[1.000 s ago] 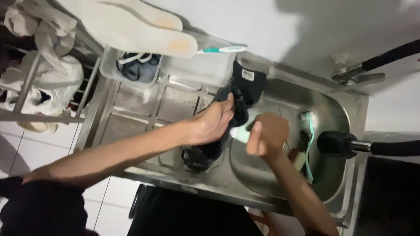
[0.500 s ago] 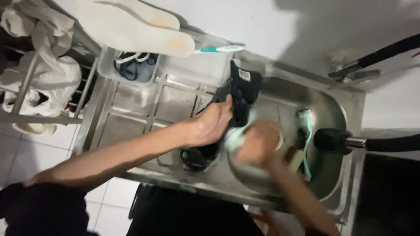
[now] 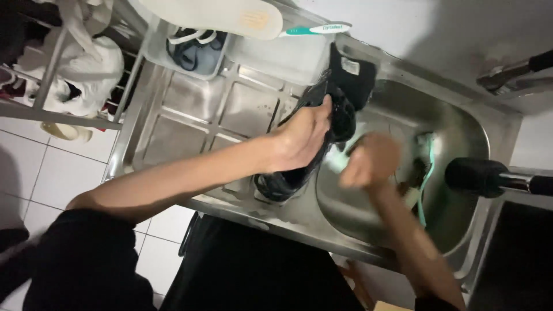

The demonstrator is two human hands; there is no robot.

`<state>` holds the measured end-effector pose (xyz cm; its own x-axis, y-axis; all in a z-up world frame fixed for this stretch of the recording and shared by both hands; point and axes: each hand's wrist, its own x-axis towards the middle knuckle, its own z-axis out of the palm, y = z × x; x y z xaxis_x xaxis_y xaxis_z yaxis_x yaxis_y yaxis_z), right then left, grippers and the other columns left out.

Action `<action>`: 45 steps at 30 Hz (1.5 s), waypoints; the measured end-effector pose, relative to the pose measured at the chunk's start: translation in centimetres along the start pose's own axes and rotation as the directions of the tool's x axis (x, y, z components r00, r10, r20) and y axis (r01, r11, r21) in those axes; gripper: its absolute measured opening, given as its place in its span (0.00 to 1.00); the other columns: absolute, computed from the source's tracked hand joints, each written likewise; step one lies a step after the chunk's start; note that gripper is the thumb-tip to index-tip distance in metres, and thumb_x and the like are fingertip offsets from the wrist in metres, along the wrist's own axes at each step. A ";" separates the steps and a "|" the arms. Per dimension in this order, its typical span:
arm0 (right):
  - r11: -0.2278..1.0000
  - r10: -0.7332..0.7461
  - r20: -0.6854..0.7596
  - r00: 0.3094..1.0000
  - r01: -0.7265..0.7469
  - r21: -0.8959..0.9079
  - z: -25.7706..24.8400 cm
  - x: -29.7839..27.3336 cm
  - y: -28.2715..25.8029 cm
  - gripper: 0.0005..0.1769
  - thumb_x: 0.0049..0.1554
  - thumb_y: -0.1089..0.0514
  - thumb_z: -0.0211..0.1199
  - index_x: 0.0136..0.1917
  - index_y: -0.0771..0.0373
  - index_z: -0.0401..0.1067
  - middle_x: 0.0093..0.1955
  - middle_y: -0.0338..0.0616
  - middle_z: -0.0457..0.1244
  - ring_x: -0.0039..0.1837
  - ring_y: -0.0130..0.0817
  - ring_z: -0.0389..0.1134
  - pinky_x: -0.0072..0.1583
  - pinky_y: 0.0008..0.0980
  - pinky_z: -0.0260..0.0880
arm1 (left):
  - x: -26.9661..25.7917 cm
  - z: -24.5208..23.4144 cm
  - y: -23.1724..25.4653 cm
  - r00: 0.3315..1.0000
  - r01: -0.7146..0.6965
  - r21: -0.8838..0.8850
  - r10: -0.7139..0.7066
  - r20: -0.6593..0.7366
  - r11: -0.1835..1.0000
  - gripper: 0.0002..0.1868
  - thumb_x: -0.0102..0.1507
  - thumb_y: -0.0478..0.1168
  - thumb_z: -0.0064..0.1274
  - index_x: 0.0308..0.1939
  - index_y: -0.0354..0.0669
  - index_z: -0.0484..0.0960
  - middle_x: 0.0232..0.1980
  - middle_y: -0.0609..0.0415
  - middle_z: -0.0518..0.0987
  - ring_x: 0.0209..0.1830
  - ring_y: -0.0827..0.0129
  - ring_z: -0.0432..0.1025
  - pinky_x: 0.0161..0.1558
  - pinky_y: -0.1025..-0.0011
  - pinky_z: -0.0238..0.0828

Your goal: Cleaning a black shoe in a sink using a large scrub brush and a toothbrush for detailed cleaning.

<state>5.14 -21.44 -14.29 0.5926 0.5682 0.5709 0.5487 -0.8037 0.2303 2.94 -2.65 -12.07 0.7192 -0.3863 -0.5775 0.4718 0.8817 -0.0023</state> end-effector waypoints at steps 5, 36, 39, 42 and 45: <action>0.904 -0.078 -0.242 0.967 0.171 0.393 -4.0 1.6 -2.6 0.21 0.54 0.55 0.42 0.20 0.50 0.59 0.20 0.34 0.46 0.21 0.38 0.46 0.29 0.38 0.45 | -3.5 3.8 0.9 0.989 -0.097 0.329 0.129 -0.076 0.939 0.34 0.64 0.49 0.40 0.77 0.65 0.63 0.72 0.75 0.64 0.67 0.76 0.61 0.76 0.74 0.41; -0.919 0.037 0.880 -0.473 -0.362 -0.155 6.7 3.6 18.2 0.16 0.61 0.43 0.62 0.57 0.52 0.77 0.63 0.32 0.70 0.71 0.39 0.67 0.73 0.48 0.54 | -18.8 16.7 4.2 0.957 -0.163 0.614 0.027 0.288 -0.773 0.19 0.68 0.59 0.37 0.49 0.51 0.67 0.42 0.47 0.75 0.44 0.47 0.70 0.45 0.56 0.66; -0.721 0.572 0.813 -0.111 -0.540 0.434 2.0 3.9 13.1 0.10 0.54 0.48 0.66 0.36 0.52 0.73 0.31 0.32 0.62 0.37 0.29 0.63 0.45 0.36 0.61 | -17.2 16.9 3.6 0.809 -0.111 0.366 0.130 0.574 -0.924 0.24 0.69 0.55 0.36 0.30 0.57 0.84 0.22 0.56 0.82 0.25 0.51 0.78 0.31 0.59 0.69; -0.702 0.496 0.868 0.028 -0.575 0.420 2.3 2.8 14.9 0.12 0.56 0.48 0.62 0.35 0.53 0.68 0.29 0.33 0.58 0.34 0.31 0.61 0.42 0.35 0.60 | -14.5 17.2 2.5 0.745 -0.078 0.474 0.265 0.613 -0.877 0.27 0.70 0.64 0.36 0.51 0.56 0.85 0.34 0.54 0.85 0.39 0.50 0.80 0.42 0.50 0.73; -0.676 0.323 0.921 0.220 -0.627 0.387 3.5 1.9 15.6 0.14 0.58 0.48 0.56 0.34 0.55 0.62 0.25 0.34 0.53 0.30 0.32 0.58 0.38 0.33 0.58 | -13.5 17.6 0.8 0.899 -0.183 0.663 0.149 0.411 -0.726 0.40 0.67 0.61 0.41 0.70 0.29 0.70 0.55 0.29 0.80 0.59 0.33 0.73 0.60 0.39 0.64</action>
<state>16.92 -32.29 -12.36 0.8502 0.0283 -0.5257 -0.5147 0.2550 -0.8186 2.59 -1.53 10.04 0.9268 -0.3273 -0.1843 -0.1357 -0.7491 0.6484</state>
